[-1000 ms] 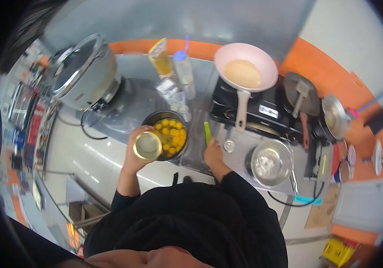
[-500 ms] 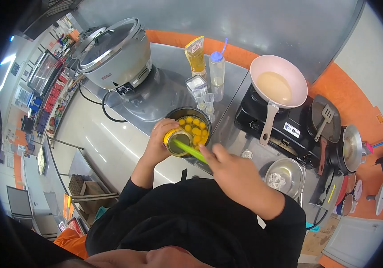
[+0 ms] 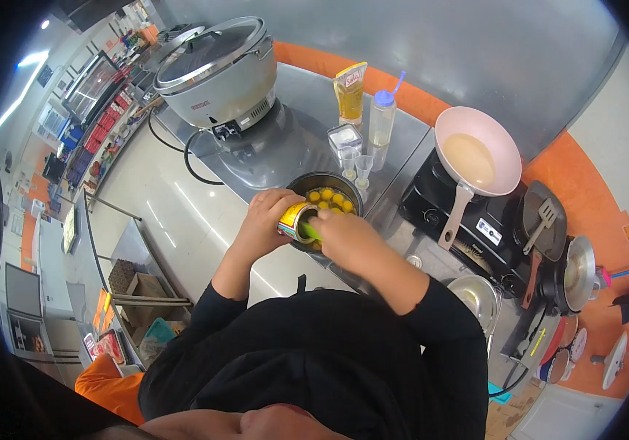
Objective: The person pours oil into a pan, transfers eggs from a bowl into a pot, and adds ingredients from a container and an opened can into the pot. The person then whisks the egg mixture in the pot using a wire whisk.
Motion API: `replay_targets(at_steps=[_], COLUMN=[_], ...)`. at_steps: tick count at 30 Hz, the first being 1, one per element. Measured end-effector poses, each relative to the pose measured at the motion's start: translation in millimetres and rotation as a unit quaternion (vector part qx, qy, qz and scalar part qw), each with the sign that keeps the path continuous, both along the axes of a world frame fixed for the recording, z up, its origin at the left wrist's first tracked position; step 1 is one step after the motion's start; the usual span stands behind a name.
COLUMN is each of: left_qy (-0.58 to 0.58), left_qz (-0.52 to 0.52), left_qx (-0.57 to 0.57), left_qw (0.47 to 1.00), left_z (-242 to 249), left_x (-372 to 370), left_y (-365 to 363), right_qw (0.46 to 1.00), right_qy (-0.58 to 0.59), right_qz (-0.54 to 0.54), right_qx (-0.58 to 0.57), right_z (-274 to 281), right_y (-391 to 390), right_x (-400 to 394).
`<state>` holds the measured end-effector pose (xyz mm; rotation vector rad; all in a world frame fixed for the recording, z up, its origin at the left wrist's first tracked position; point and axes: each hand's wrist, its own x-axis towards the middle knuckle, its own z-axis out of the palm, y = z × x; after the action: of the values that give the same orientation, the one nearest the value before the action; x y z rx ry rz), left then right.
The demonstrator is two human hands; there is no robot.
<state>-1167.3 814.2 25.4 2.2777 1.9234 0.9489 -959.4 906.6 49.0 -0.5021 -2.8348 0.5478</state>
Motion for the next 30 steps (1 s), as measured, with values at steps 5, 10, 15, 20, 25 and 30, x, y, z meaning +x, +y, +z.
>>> replay_targets(at_steps=[5,10,15,20,25,30], left_qy=[-0.043,-0.066,-0.082,-0.072,-0.075,-0.084], left_qz=[0.012,0.020,0.026,0.016,0.019,0.042], left_qx=[-0.022,-0.029,-0.038,-0.038,-0.044,-0.049], left_qw=[0.999,0.997,0.996,0.997,0.996,0.994], left_z=[-7,-8,-12,-13,-16,-22], left_x=[-6,-9,-18,-17,-16,-21], left_y=[-10,-17,-24,-26,-28,-31], right_qw=[0.992,0.964,0.931,0.891,0.888,0.878], right_qy=[0.035,0.082,0.001,-0.069,-0.048,-0.063], right_qz=[0.025,0.070,0.039,0.011,0.004,0.002], right_qx=[-0.122,-0.241,-0.364,-0.448,-0.458,-0.475], right_z=[-5,-10,4,4,-1,-2], right_y=[8,20,21,23,21,26], right_x=[3,12,26,32,38,41])
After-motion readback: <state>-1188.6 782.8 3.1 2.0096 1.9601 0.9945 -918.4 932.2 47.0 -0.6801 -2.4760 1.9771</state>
